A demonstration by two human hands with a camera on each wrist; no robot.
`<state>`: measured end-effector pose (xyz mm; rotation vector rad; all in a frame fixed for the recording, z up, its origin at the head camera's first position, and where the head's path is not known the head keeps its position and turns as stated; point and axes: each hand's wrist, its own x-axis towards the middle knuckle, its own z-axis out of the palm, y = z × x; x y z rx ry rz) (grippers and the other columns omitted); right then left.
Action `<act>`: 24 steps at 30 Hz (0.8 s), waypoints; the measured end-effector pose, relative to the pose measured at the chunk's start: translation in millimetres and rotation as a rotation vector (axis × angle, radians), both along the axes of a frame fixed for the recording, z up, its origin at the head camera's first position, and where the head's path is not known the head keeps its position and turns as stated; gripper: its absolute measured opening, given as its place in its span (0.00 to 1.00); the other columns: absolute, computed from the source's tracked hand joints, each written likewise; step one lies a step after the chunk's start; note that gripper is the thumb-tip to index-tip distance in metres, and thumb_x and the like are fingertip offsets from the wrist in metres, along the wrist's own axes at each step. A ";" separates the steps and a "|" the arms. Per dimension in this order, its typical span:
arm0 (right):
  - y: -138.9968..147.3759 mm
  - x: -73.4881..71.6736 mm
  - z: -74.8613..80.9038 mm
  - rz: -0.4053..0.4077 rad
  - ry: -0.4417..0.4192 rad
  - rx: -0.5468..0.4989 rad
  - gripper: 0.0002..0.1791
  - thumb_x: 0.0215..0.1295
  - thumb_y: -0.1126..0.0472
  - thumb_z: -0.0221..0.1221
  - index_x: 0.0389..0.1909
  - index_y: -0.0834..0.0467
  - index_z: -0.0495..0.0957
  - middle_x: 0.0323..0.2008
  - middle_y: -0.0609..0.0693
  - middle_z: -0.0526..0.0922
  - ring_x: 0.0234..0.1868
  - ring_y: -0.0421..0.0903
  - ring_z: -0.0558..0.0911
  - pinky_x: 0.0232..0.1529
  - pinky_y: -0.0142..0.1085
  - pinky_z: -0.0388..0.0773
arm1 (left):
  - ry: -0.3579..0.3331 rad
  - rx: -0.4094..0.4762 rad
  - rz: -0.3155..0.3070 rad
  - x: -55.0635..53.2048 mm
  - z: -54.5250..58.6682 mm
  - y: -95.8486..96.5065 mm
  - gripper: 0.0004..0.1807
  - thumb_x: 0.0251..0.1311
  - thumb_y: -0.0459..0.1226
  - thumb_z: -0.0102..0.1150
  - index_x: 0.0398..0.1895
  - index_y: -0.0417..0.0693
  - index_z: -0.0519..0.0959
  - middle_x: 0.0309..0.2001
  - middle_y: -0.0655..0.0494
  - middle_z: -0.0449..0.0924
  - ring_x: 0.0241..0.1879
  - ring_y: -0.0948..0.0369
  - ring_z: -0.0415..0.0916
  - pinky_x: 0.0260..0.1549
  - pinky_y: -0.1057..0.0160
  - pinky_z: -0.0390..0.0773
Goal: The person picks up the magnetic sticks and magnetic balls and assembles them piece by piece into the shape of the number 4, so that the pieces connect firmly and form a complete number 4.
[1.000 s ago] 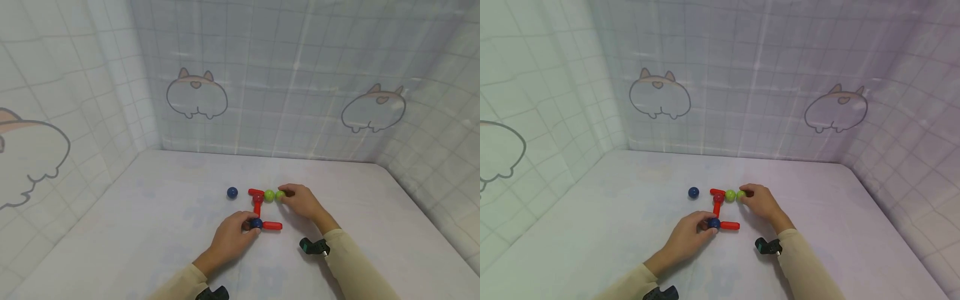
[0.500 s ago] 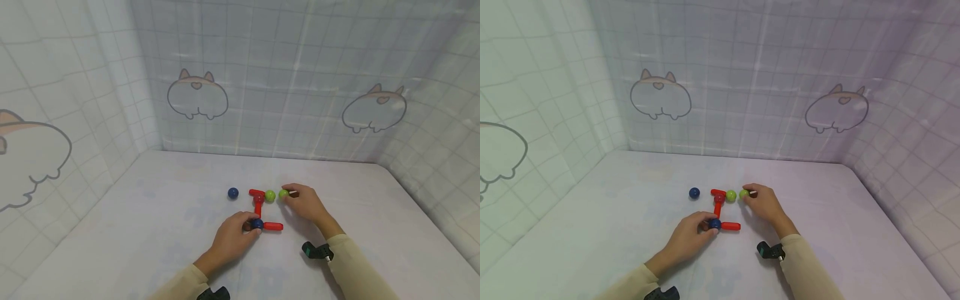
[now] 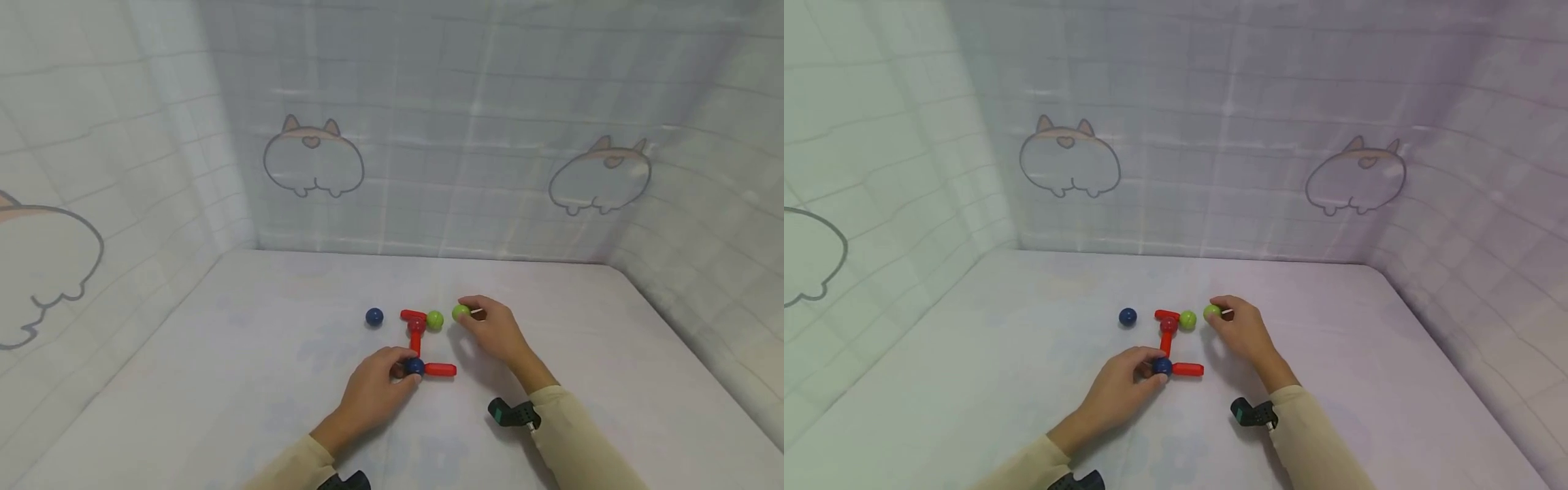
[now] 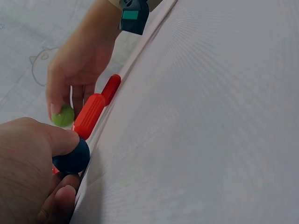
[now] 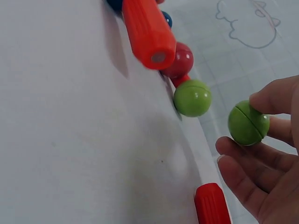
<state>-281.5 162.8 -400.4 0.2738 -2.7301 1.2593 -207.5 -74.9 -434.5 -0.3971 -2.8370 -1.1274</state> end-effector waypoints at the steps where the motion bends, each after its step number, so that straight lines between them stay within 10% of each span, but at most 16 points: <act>1: -1.2 1.3 0.3 -0.001 0.000 -0.010 0.23 0.69 0.54 0.62 0.61 0.59 0.78 0.53 0.53 0.81 0.51 0.52 0.80 0.45 0.44 0.81 | 0.001 0.003 -0.001 0.8 0.0 -0.9 0.21 0.59 0.47 0.70 0.57 0.58 0.81 0.43 0.68 0.79 0.39 0.67 0.74 0.41 0.61 0.77; 24: 11.0 41.9 0.6 0.006 -0.004 -0.117 0.19 0.69 0.59 0.61 0.59 0.57 0.78 0.47 0.50 0.83 0.34 0.45 0.82 0.37 0.37 0.79 | 0.015 0.012 -0.026 1.8 0.9 -2.5 0.21 0.61 0.46 0.69 0.57 0.56 0.81 0.45 0.67 0.79 0.40 0.68 0.74 0.42 0.62 0.78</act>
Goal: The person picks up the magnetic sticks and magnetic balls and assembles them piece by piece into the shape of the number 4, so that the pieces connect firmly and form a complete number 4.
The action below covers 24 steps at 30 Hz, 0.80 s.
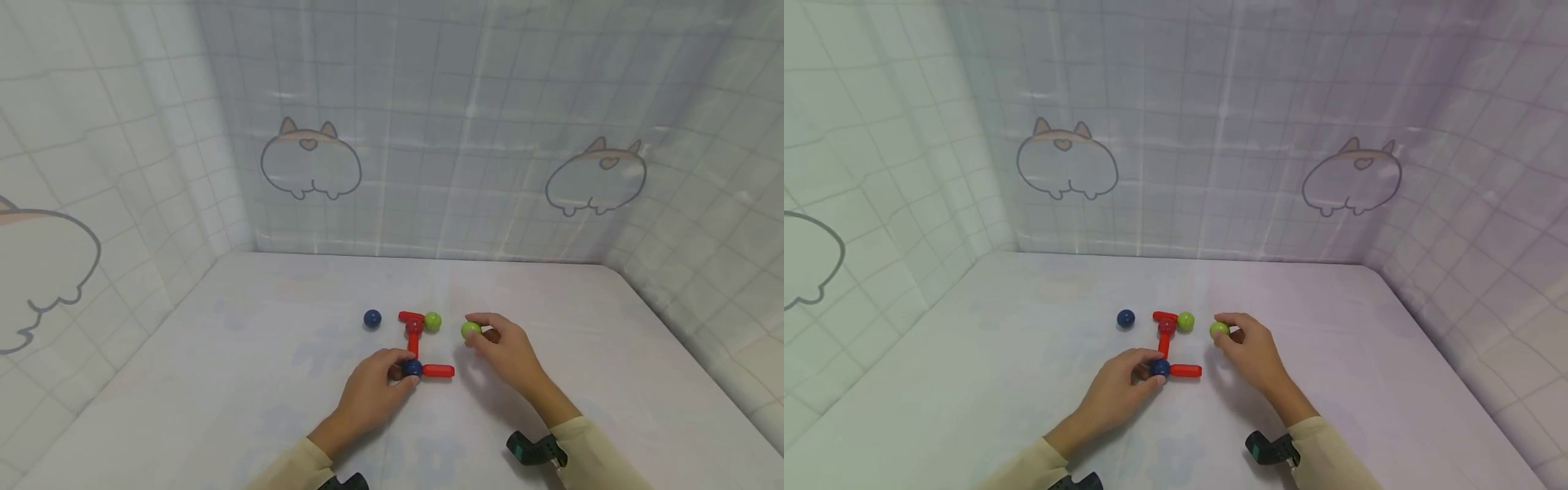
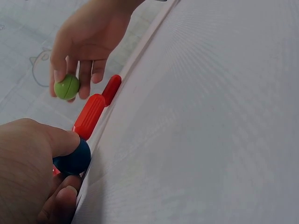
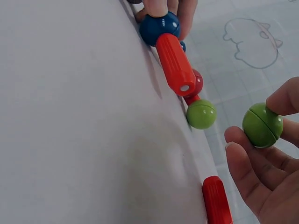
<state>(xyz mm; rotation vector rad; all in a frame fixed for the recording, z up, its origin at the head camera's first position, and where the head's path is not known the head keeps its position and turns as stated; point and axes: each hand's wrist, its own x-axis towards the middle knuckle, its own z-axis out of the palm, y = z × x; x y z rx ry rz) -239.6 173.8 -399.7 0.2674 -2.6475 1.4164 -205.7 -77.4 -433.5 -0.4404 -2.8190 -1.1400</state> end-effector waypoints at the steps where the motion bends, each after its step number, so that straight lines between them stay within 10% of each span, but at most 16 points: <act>1: 0.2 1.6 -0.2 0.001 0.000 0.000 0.19 0.68 0.59 0.61 0.59 0.57 0.79 0.47 0.50 0.83 0.33 0.45 0.82 0.37 0.37 0.79 | 0.000 -0.001 0.002 0.0 0.1 0.0 0.21 0.61 0.46 0.69 0.57 0.56 0.81 0.45 0.67 0.79 0.40 0.68 0.74 0.42 0.62 0.78; 24: 2.0 14.9 -8.7 0.076 -0.044 -0.027 0.15 0.68 0.62 0.62 0.55 0.57 0.80 0.43 0.50 0.84 0.37 0.44 0.84 0.45 0.38 0.80 | -0.024 -0.003 0.027 1.4 1.0 2.1 0.23 0.60 0.47 0.70 0.58 0.58 0.81 0.45 0.67 0.79 0.40 0.67 0.74 0.43 0.63 0.78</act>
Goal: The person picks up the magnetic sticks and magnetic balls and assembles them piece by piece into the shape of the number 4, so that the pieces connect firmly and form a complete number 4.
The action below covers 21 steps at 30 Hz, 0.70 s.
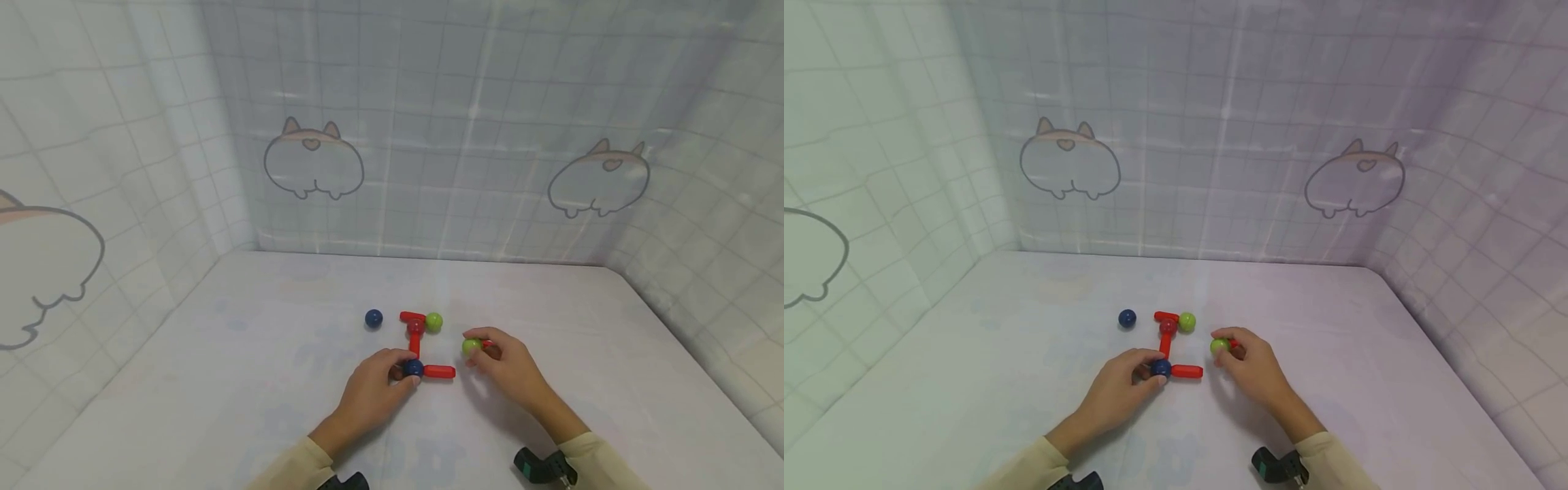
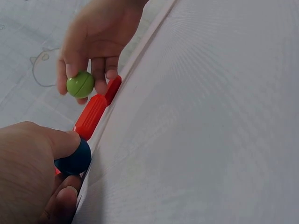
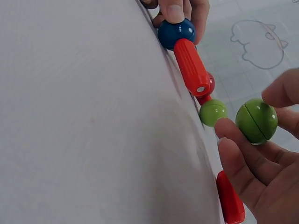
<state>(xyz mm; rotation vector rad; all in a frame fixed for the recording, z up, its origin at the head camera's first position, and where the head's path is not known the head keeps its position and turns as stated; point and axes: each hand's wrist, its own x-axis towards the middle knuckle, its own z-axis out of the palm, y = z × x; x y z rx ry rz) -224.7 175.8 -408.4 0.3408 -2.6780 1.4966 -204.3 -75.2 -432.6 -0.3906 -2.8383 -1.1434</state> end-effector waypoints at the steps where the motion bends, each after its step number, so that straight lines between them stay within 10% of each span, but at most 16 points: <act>1: 0.1 -0.1 -0.4 -0.006 0.001 0.009 0.15 0.67 0.62 0.62 0.54 0.56 0.80 0.44 0.49 0.83 0.38 0.43 0.84 0.47 0.39 0.79 | -0.006 0.000 0.001 -0.2 -0.2 0.1 0.23 0.60 0.48 0.70 0.59 0.59 0.80 0.45 0.68 0.79 0.40 0.67 0.74 0.43 0.63 0.78; 21: -0.1 -1.4 -4.4 -0.011 0.036 0.082 0.18 0.61 0.60 0.70 0.52 0.52 0.80 0.47 0.48 0.81 0.39 0.45 0.80 0.44 0.35 0.80 | 0.010 -0.021 0.000 -1.4 2.8 0.9 0.22 0.60 0.46 0.70 0.58 0.57 0.81 0.44 0.66 0.79 0.39 0.67 0.74 0.40 0.63 0.77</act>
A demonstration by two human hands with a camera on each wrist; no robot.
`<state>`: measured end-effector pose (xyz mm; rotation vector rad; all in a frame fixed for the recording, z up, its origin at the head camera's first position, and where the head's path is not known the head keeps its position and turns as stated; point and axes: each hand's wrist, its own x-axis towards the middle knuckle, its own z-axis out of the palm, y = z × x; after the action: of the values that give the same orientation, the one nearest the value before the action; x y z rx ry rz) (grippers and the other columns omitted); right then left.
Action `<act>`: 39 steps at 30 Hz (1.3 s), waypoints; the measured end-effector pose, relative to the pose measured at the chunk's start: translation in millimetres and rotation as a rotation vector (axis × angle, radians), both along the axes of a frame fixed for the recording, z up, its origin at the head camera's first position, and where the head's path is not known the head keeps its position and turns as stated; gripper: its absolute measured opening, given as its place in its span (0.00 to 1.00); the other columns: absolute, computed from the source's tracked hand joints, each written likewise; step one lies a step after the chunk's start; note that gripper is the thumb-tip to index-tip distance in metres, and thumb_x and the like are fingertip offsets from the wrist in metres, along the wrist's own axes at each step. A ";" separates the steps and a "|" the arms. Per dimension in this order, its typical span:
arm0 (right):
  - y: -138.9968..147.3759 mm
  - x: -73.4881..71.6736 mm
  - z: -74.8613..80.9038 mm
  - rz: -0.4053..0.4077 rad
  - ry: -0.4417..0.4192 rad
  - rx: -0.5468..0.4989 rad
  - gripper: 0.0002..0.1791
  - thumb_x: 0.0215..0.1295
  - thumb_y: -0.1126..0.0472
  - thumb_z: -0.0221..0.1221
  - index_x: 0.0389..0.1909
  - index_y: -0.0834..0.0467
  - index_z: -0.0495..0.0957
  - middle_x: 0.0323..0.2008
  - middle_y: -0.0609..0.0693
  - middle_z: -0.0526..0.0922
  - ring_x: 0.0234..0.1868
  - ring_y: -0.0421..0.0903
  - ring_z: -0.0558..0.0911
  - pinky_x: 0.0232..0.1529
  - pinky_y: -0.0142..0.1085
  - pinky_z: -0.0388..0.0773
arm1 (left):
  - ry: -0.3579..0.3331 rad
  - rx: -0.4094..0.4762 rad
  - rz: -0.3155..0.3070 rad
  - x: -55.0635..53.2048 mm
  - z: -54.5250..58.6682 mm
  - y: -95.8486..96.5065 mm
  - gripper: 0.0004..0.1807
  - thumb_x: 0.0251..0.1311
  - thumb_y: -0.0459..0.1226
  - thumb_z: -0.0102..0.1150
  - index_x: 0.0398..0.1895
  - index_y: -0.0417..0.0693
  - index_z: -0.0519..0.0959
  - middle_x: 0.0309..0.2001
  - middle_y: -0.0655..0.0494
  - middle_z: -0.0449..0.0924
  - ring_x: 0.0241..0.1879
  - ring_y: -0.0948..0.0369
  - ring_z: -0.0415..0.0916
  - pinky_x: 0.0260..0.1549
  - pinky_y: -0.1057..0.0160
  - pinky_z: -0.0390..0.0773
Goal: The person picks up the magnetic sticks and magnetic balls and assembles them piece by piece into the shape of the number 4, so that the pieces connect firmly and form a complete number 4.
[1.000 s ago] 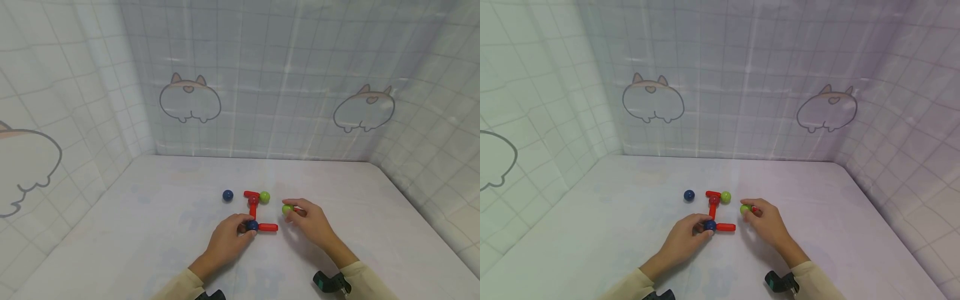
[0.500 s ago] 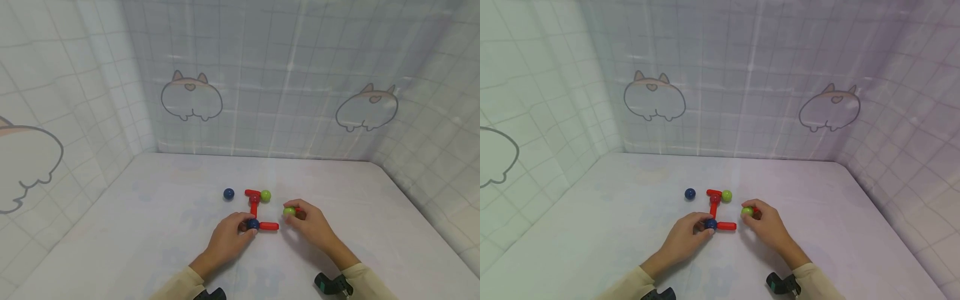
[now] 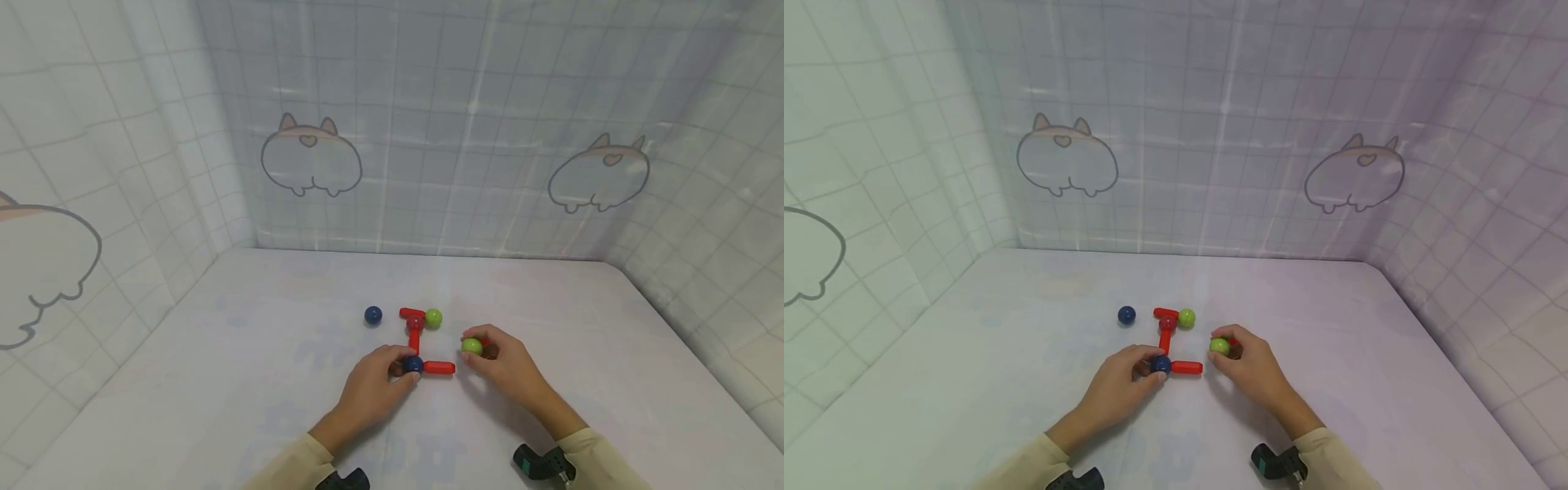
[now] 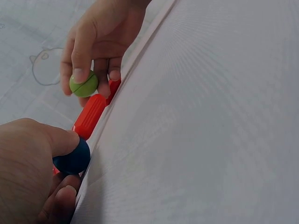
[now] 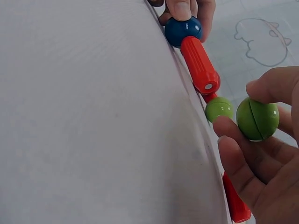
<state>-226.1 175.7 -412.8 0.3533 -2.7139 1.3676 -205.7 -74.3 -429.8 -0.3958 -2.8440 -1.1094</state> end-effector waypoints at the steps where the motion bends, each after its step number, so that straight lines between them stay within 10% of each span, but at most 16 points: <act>1: -0.1 0.4 0.6 -0.003 -0.011 -0.002 0.18 0.61 0.60 0.70 0.52 0.53 0.80 0.47 0.48 0.81 0.40 0.45 0.80 0.44 0.36 0.81 | 0.002 -0.001 0.000 -0.2 -0.3 0.1 0.22 0.60 0.46 0.70 0.58 0.57 0.81 0.44 0.66 0.79 0.39 0.67 0.74 0.40 0.63 0.77; 39: 6.4 3.2 -3.9 0.122 -0.097 0.049 0.12 0.61 0.60 0.68 0.46 0.49 0.83 0.41 0.41 0.82 0.43 0.43 0.80 0.47 0.37 0.79 | 0.017 -0.006 -0.001 -1.1 -3.2 -0.1 0.22 0.60 0.46 0.70 0.58 0.57 0.81 0.45 0.65 0.80 0.40 0.67 0.74 0.41 0.62 0.78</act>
<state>-223.0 182.1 -416.7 0.4759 -2.8519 1.3838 -206.8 -74.4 -433.0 -0.4051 -2.8337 -1.0924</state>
